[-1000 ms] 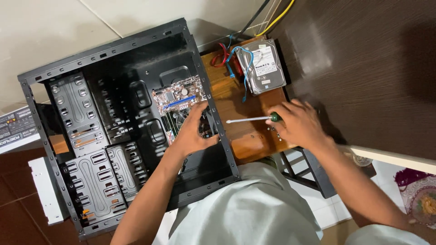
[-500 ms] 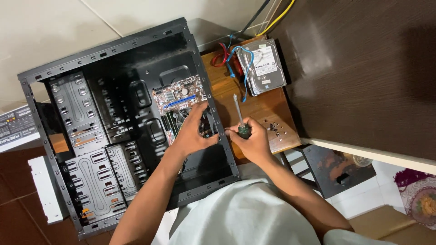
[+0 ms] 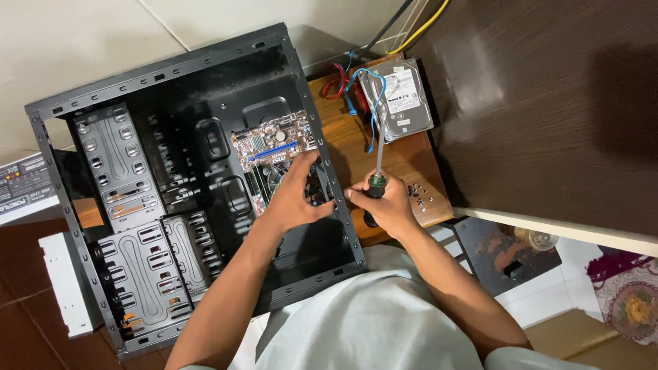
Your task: Installing a hard drive and securing internal components like the motherboard inside a computer case using a screwdriver.
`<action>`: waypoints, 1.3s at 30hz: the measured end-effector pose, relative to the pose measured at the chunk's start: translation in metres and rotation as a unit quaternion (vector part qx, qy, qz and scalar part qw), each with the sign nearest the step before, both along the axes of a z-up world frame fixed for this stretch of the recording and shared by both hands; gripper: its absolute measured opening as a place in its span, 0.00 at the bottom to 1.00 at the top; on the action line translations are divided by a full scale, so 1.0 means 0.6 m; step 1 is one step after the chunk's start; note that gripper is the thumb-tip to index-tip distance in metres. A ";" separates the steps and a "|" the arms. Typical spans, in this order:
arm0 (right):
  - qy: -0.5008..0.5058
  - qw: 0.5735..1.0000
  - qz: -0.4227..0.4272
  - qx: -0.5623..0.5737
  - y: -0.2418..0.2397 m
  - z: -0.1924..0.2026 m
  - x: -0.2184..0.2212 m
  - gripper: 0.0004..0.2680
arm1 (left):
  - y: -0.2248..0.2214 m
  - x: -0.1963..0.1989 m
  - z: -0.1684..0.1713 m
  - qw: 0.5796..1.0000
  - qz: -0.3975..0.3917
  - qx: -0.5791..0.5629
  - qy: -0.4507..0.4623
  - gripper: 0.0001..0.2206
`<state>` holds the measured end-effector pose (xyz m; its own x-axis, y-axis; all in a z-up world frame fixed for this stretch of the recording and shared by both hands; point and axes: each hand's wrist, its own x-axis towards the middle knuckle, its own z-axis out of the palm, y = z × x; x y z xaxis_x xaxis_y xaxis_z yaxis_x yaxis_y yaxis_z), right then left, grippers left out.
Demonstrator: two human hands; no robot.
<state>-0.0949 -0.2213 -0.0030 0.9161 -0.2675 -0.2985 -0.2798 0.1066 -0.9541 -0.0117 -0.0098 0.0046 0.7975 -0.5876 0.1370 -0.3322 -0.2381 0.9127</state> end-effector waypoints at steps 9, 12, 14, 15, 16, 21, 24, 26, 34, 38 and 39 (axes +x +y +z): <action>0.048 0.986 -0.059 0.148 0.010 -0.010 -0.010 0.13 | -0.003 0.002 -0.019 1.000 0.004 -0.009 0.001 0.43; 0.065 0.978 -0.086 0.178 0.012 -0.016 -0.016 0.13 | -0.005 0.002 -0.015 1.000 0.000 -0.029 -0.008 0.42; 0.062 0.980 -0.090 0.168 0.006 -0.022 -0.017 0.13 | -0.003 -0.004 0.011 1.000 0.002 -0.004 0.007 0.44; 0.059 0.981 -0.093 0.159 0.003 -0.025 -0.016 0.14 | -0.002 -0.007 0.025 0.999 0.005 0.022 0.023 0.46; 0.058 0.981 -0.093 0.158 0.003 0.010 -0.012 0.14 | -0.001 -0.004 0.039 1.000 0.005 0.021 0.021 0.46; 0.029 0.983 -0.122 0.132 0.008 0.119 -0.007 0.14 | 0.010 0.010 0.102 1.000 -0.007 0.013 0.021 0.45; 0.011 0.986 -0.127 0.107 -0.003 0.147 -0.009 0.15 | 0.014 0.015 0.095 0.999 0.037 -0.015 -0.034 0.32; 0.002 0.988 -0.117 0.099 -0.002 0.156 -0.014 0.15 | -0.003 -0.001 0.068 0.994 0.027 -0.071 -0.082 0.25; -0.010 0.998 -0.055 0.022 0.010 0.119 -0.029 0.13 | -0.045 -0.046 0.105 0.976 0.020 -0.158 -0.145 0.07; -0.022 0.999 -0.018 0.037 0.014 0.175 -0.032 0.12 | -0.042 -0.048 0.099 0.983 0.039 -0.152 -0.097 0.06; -0.051 0.998 0.020 0.041 0.014 0.201 -0.032 0.12 | -0.042 -0.049 0.096 0.984 0.056 -0.168 -0.027 0.06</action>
